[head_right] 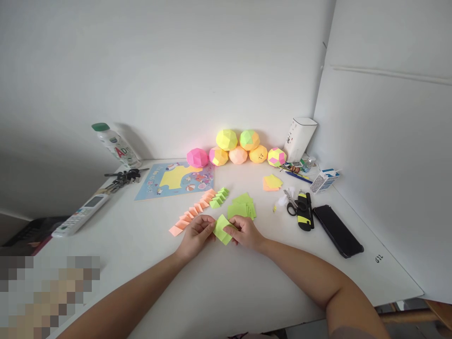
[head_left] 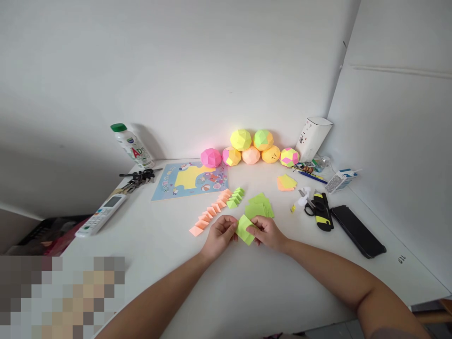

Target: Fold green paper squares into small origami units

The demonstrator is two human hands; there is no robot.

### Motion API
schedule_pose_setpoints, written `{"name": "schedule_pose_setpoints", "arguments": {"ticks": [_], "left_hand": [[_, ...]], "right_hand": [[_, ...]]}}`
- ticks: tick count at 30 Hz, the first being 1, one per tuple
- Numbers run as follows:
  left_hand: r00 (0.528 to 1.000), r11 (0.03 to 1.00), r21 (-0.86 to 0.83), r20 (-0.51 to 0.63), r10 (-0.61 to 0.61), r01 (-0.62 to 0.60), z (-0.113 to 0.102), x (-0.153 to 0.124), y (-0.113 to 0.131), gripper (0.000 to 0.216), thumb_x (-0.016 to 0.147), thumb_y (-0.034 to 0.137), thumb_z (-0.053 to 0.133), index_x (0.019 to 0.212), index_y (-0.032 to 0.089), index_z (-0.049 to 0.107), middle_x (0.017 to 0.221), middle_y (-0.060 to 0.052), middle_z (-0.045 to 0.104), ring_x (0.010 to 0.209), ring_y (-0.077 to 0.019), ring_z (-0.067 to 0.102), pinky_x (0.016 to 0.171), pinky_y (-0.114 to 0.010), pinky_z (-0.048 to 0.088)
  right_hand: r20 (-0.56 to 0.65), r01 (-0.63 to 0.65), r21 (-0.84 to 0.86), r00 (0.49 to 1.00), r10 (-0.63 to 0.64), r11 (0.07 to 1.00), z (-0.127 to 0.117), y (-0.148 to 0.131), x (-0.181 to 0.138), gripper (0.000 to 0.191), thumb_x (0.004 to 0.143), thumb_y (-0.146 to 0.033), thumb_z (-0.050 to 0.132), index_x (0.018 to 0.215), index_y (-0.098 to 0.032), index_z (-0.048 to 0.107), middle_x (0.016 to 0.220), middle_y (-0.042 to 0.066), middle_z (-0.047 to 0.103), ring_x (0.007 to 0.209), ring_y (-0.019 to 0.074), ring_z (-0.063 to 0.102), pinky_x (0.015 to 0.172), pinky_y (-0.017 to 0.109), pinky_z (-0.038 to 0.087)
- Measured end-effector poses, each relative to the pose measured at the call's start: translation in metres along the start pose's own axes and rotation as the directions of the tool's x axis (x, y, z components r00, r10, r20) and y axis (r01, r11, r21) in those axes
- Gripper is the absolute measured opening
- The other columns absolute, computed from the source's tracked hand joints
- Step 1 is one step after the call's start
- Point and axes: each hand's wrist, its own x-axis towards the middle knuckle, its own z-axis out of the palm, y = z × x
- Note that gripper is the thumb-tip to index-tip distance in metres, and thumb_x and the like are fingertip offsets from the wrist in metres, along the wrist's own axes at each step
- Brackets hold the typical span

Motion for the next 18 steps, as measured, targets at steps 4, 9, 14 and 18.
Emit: {"name": "schedule_pose_setpoints", "arguments": {"ticks": [4, 9, 14, 18], "left_hand": [[0.999, 1.0, 0.017, 0.031, 0.014, -0.015, -0.003, 0.0, -0.004, 0.026, 0.077, 0.043, 0.062, 0.083, 0.017, 0.057, 0.066, 0.002, 0.055, 0.053, -0.0098, 0.054, 0.052, -0.023, 0.045], [0.975, 0.981, 0.095, 0.162, 0.15, -0.166, -0.003, -0.002, -0.01, 0.022, 0.081, 0.037, 0.059, 0.093, 0.019, 0.06, 0.085, -0.004, 0.056, 0.073, -0.0143, 0.055, 0.064, -0.028, 0.052], [0.969, 0.974, 0.109, 0.17, 0.177, -0.197, 0.0, -0.002, -0.013, 0.021, 0.083, 0.038, 0.056, 0.093, 0.019, 0.059, 0.088, -0.004, 0.053, 0.066, -0.0123, 0.054, 0.058, -0.026, 0.05], [0.979, 0.982, 0.122, 0.164, 0.123, -0.144, 0.0, -0.002, -0.012, 0.024, 0.083, 0.04, 0.055, 0.097, 0.02, 0.058, 0.087, -0.003, 0.052, 0.062, -0.0108, 0.053, 0.058, -0.026, 0.05]], "right_hand": [[0.01, 0.011, -0.064, 1.0, -0.01, 0.998, 0.0, 0.002, 0.0, 0.031, 0.083, -0.043, 0.056, 0.069, -0.015, 0.051, 0.054, -0.005, 0.045, 0.043, 0.0084, 0.05, 0.041, 0.019, 0.039], [0.036, 0.03, -0.082, 0.999, -0.027, 0.996, 0.0, 0.002, 0.001, 0.031, 0.083, -0.044, 0.055, 0.069, -0.016, 0.052, 0.051, -0.006, 0.045, 0.042, 0.0076, 0.047, 0.042, 0.019, 0.039], [0.049, 0.044, -0.089, 0.998, -0.039, 0.995, -0.001, 0.001, 0.001, 0.03, 0.083, -0.043, 0.056, 0.07, -0.016, 0.053, 0.047, -0.006, 0.046, 0.041, 0.0079, 0.046, 0.043, 0.02, 0.039], [0.059, 0.057, -0.084, 0.997, -0.052, 0.995, -0.001, -0.002, 0.0, 0.03, 0.084, -0.043, 0.055, 0.072, -0.016, 0.055, 0.053, -0.004, 0.05, 0.046, 0.0085, 0.049, 0.046, 0.02, 0.041]]}}
